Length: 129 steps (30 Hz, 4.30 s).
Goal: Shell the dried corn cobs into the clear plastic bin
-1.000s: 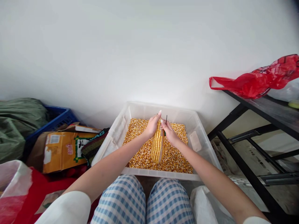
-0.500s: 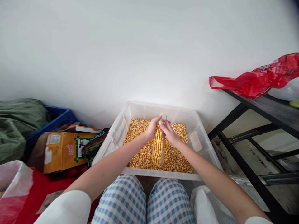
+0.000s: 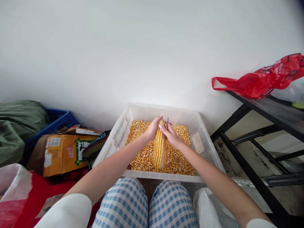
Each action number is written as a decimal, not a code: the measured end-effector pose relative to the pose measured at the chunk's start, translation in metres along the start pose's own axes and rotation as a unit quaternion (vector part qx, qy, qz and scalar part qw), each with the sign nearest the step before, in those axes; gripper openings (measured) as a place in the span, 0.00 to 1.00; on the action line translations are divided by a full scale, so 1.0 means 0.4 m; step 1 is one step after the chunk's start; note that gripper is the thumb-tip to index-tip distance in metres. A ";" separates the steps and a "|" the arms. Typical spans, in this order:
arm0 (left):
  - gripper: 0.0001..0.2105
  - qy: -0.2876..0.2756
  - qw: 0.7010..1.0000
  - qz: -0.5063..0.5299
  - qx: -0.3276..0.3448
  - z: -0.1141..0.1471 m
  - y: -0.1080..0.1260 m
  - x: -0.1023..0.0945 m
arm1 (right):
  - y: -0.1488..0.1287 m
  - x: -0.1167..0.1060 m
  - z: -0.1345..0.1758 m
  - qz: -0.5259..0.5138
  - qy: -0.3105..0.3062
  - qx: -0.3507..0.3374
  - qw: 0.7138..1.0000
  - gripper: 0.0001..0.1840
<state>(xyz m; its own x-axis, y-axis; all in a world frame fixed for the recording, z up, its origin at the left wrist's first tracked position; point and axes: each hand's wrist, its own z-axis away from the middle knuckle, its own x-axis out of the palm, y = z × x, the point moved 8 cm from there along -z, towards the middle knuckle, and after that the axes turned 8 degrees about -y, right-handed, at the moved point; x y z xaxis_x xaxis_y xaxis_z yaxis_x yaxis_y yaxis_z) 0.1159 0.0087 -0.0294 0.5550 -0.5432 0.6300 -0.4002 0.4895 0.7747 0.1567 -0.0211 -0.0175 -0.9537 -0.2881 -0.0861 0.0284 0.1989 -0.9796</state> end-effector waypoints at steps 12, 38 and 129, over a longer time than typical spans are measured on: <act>0.21 0.000 0.997 -0.056 0.054 -0.011 0.035 -0.011 | -0.025 0.008 0.004 0.087 -0.050 -0.013 0.995 0.25; 0.14 0.028 0.998 -0.024 0.041 -0.004 0.053 -0.031 | -0.021 0.010 0.012 0.122 -0.067 0.019 0.990 0.21; 0.16 0.277 0.919 0.032 0.279 0.089 0.232 -0.204 | 0.046 0.037 0.007 0.230 0.037 0.056 0.971 0.32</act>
<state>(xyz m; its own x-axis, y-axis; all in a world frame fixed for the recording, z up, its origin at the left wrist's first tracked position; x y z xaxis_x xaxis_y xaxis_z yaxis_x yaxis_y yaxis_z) 0.0076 0.0742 -0.0072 0.7418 -0.0184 0.6703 -0.6705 -0.0021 0.7419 0.1439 -0.0243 -0.0374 -0.8510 -0.1237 -0.5104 0.4854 0.1859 -0.8543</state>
